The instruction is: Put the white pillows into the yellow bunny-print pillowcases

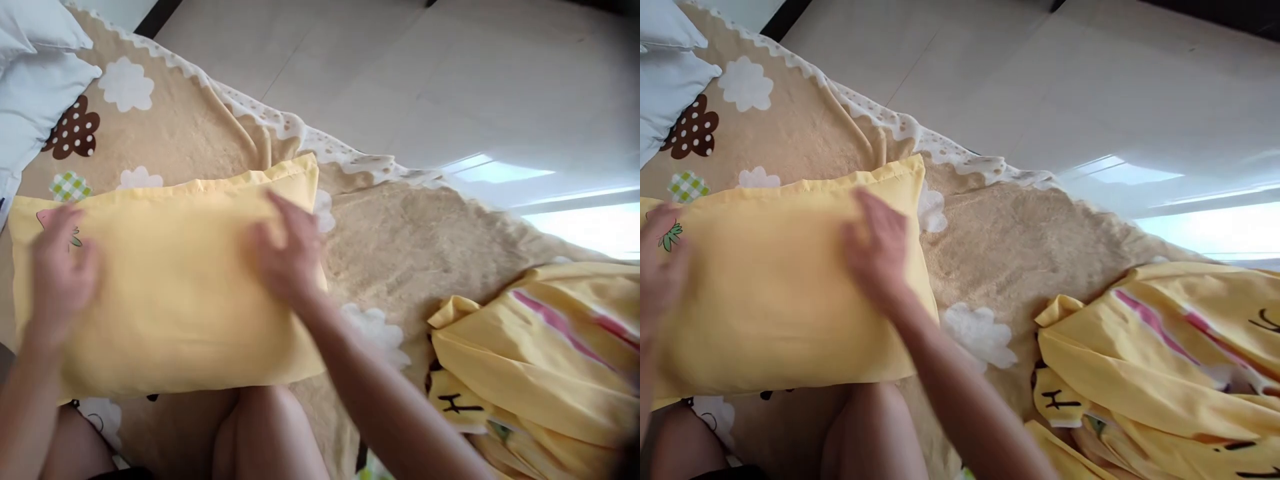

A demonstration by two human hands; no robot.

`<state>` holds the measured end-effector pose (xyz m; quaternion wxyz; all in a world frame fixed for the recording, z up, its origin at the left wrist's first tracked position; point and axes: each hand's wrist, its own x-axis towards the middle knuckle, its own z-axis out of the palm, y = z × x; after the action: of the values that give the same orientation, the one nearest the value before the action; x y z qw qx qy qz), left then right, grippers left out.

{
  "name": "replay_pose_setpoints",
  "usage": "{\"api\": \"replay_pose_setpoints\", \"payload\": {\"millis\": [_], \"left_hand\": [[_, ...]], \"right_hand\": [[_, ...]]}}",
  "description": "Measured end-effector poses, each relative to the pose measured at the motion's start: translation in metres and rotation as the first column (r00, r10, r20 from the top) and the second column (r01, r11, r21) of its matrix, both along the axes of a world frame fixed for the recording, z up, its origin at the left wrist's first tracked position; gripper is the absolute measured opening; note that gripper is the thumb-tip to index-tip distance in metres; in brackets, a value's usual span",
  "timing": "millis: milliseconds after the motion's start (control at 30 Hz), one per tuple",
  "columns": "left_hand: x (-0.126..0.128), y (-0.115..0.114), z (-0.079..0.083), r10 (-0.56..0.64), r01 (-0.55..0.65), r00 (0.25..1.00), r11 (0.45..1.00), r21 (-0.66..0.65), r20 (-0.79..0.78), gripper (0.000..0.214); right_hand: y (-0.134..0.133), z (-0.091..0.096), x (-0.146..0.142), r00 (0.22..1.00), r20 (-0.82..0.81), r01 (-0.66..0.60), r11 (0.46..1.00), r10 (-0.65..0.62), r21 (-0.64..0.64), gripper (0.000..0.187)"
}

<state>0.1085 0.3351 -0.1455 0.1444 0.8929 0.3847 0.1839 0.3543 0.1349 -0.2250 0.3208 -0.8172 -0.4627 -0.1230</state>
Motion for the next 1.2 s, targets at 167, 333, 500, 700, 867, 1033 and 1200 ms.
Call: {"api": "replay_pose_setpoints", "payload": {"millis": [167, 333, 500, 700, 867, 1033, 1200], "left_hand": [[0.043, 0.014, -0.056, 0.054, -0.061, 0.971, 0.998, -0.024, -0.235, 0.044], [-0.077, 0.039, -0.088, 0.497, -0.575, 0.803, 0.791, -0.209, -0.33, 0.069], [-0.079, 0.022, -0.133, 0.66, -0.69, 0.714, 0.719, -0.079, -0.233, 0.069], [-0.078, 0.025, -0.169, 0.686, -0.712, 0.646, 0.699, 0.06, -0.336, 0.068], [-0.093, 0.031, -0.172, 0.657, -0.723, 0.615, 0.691, 0.021, -0.437, 0.068], [-0.085, 0.041, -0.172, 0.649, -0.725, 0.606, 0.689, 0.018, -0.459, 0.068], [-0.073, 0.053, -0.168, 0.647, -0.734, 0.596, 0.679, 0.004, -0.476, 0.07]], "right_hand": [[0.087, -0.022, -0.021, 0.96, -0.263, -0.18, 0.933, 0.097, -0.313, 0.046], [0.048, -0.062, 0.019, 0.946, -0.231, 0.114, 0.903, -0.225, -0.414, 0.053], [0.033, -0.091, 0.018, 0.886, -0.217, 0.304, 0.867, -0.409, -0.395, 0.058], [0.033, -0.13, 0.009, 0.879, -0.238, 0.291, 0.86, -0.414, -0.419, 0.064], [0.039, -0.138, 0.015, 0.911, -0.155, 0.276, 0.845, -0.382, -0.457, 0.066], [0.046, -0.142, 0.02, 0.917, -0.154, 0.271, 0.859, -0.367, -0.434, 0.067], [0.057, -0.144, 0.027, 0.899, -0.138, 0.326, 0.844, -0.417, -0.427, 0.065]]}}
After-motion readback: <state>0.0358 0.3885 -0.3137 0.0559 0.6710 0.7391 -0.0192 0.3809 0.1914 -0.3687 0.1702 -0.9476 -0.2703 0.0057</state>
